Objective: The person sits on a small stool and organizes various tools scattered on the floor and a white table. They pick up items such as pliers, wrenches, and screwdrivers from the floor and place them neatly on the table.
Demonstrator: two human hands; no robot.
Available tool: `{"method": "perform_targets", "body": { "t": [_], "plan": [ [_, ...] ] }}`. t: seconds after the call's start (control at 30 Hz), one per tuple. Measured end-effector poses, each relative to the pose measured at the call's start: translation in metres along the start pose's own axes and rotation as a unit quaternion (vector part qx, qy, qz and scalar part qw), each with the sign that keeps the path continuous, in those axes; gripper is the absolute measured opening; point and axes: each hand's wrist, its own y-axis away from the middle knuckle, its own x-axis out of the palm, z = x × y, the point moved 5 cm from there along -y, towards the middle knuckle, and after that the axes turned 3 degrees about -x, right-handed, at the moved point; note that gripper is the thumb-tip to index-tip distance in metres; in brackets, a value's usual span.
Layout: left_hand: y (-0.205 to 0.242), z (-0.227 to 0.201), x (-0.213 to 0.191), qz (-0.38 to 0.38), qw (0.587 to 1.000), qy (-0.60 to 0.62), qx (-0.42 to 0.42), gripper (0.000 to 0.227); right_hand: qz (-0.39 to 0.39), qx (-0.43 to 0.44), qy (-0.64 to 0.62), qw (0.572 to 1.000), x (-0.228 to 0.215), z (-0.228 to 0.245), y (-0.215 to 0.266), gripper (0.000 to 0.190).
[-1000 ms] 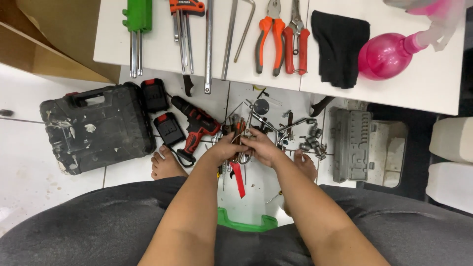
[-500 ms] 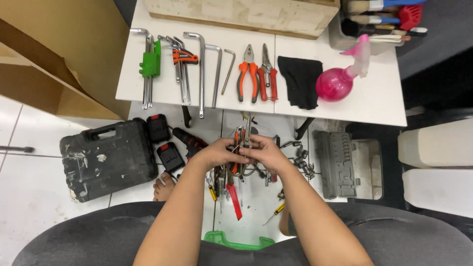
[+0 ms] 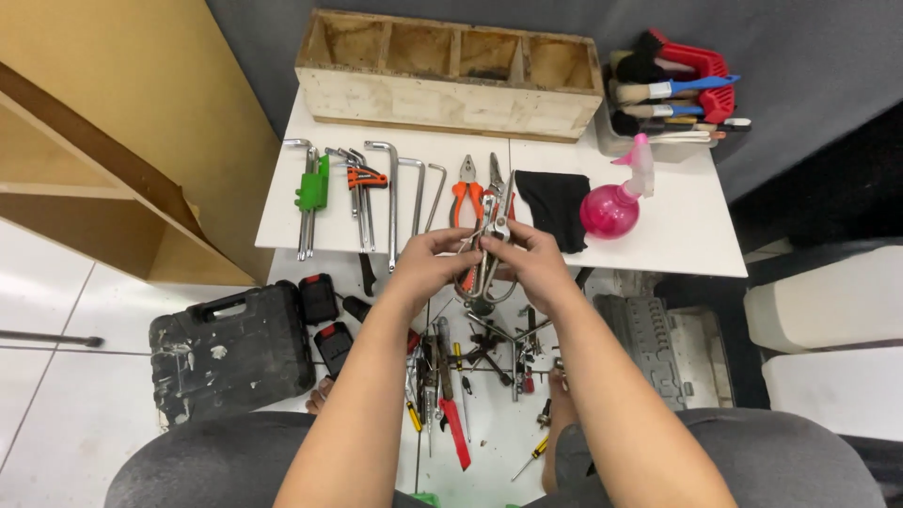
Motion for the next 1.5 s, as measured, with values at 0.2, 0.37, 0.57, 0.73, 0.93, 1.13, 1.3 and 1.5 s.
{"method": "perform_targets", "body": {
  "t": [0.2, 0.37, 0.57, 0.73, 0.93, 1.13, 1.3, 1.5],
  "plan": [
    [-0.062, 0.005, 0.008, -0.081, 0.996, -0.039, 0.031, 0.053, -0.018, 0.002, 0.080, 0.997, -0.019, 0.017, -0.045, 0.070],
    [-0.074, -0.013, 0.011, -0.134, 0.985, -0.098, 0.056, 0.047, -0.026, -0.021, 0.147, 0.988, -0.012, 0.016, -0.068, 0.069],
    [-0.063, -0.022, 0.023, -0.191, 0.958, -0.203, 0.069, 0.044, -0.040, -0.058, 0.340, 0.938, -0.023, -0.014, -0.110, 0.058],
    [-0.054, -0.034, 0.027, -0.205, 0.933, -0.278, 0.098, 0.045, -0.029, -0.064, 0.392, 0.917, -0.015, 0.004, -0.093, 0.055],
    [-0.031, -0.043, 0.018, -0.241, 0.909, -0.314, 0.130, 0.046, -0.006, -0.106, 0.402, 0.909, -0.013, 0.008, -0.083, 0.052],
    [-0.034, -0.036, 0.018, -0.252, 0.891, -0.349, 0.143, 0.057, -0.003, -0.155, 0.400, 0.903, -0.016, 0.004, -0.081, 0.047],
    [-0.035, -0.022, 0.013, -0.270, 0.882, -0.311, 0.228, 0.042, -0.020, -0.240, 0.401, 0.884, -0.018, -0.003, -0.073, 0.045],
    [-0.008, -0.037, 0.017, -0.252, 0.884, -0.221, 0.325, 0.029, -0.125, -0.393, 0.332, 0.849, -0.011, 0.003, -0.035, 0.017]
  ]
}}
